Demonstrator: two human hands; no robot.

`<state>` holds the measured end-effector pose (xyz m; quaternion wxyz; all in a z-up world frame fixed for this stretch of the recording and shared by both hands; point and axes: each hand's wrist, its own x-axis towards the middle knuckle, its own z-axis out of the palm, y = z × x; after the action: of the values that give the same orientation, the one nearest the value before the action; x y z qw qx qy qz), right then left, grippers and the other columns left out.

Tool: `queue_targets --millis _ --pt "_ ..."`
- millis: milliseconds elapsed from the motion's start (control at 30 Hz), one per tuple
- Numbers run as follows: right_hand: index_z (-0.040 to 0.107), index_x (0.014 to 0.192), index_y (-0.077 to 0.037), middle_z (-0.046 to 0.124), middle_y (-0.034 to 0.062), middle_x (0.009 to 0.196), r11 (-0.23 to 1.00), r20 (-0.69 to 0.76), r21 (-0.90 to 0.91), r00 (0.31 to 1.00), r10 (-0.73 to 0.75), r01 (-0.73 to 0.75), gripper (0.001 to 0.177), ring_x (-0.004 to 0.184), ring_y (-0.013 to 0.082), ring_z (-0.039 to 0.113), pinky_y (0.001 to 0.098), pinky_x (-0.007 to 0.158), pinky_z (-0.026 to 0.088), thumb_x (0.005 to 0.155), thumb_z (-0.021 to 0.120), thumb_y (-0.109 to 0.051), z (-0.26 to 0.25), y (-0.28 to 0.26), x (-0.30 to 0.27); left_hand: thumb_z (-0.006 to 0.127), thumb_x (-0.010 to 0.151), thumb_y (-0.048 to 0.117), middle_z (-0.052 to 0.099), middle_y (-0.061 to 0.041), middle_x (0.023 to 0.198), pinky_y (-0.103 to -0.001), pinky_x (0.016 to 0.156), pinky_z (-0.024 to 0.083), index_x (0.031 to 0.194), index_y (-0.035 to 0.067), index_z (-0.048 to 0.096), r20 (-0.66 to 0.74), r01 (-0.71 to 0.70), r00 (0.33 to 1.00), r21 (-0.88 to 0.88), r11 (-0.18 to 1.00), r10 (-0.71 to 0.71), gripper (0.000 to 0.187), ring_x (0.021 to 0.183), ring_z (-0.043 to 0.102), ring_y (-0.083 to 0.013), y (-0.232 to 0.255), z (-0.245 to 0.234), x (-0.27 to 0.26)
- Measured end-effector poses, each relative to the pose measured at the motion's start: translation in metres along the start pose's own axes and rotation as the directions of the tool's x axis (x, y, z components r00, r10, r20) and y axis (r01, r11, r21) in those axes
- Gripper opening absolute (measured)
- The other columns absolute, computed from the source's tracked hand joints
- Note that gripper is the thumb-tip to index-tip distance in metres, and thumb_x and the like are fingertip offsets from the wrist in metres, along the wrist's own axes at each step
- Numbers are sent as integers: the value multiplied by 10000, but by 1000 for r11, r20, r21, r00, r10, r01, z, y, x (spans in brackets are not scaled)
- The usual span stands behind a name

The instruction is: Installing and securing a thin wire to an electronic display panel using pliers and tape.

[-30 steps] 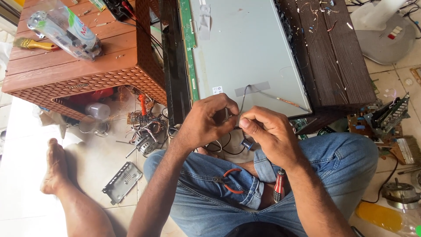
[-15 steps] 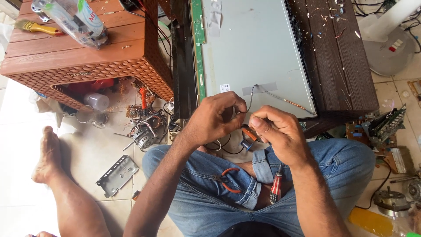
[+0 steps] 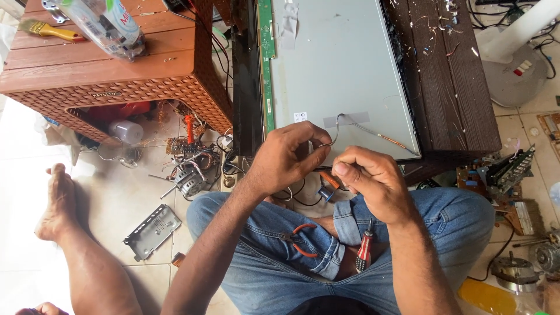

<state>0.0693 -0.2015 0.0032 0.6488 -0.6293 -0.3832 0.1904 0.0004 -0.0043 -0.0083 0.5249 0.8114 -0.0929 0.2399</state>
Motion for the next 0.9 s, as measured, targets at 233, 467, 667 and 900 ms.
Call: queue_targets --millis 233,467,667,900 --pt "714 785 -49 588 93 671 975 4 -214 998 -63 62 244 654 109 542 300 609 488 989 661 -171 -1 -12 0 767 900 77 717 -133 744 -258 383 479 990 41 737 -35 -10 999 16 1000 11 101 474 645 -152 -6 2 -4" --pt "717 838 -80 720 91 791 939 -51 -343 998 -39 19 212 498 144 651 312 515 508 1008 622 -165 7 -43 -6 784 880 80 716 -148 740 -256 403 480 969 21 741 -36 20 999 2 1000 -20 115 481 635 -155 -3 2 -3" --pt "751 931 -114 580 47 480 909 -47 -417 999 -18 -3 186 444 127 538 280 514 501 1015 604 -192 5 -46 -3 784 876 73 718 -144 734 -260 389 467 962 31 746 -64 25 998 7 1000 -24 103 476 627 -151 -3 1 -4" --pt "789 984 -127 698 85 723 651 100 -703 946 -308 286 142 630 276 697 327 528 520 991 667 -55 -9 -49 30 782 875 37 735 -150 791 -266 424 477 952 15 745 -56 -47 997 52 998 50 88 486 610 -146 -6 1 -4"
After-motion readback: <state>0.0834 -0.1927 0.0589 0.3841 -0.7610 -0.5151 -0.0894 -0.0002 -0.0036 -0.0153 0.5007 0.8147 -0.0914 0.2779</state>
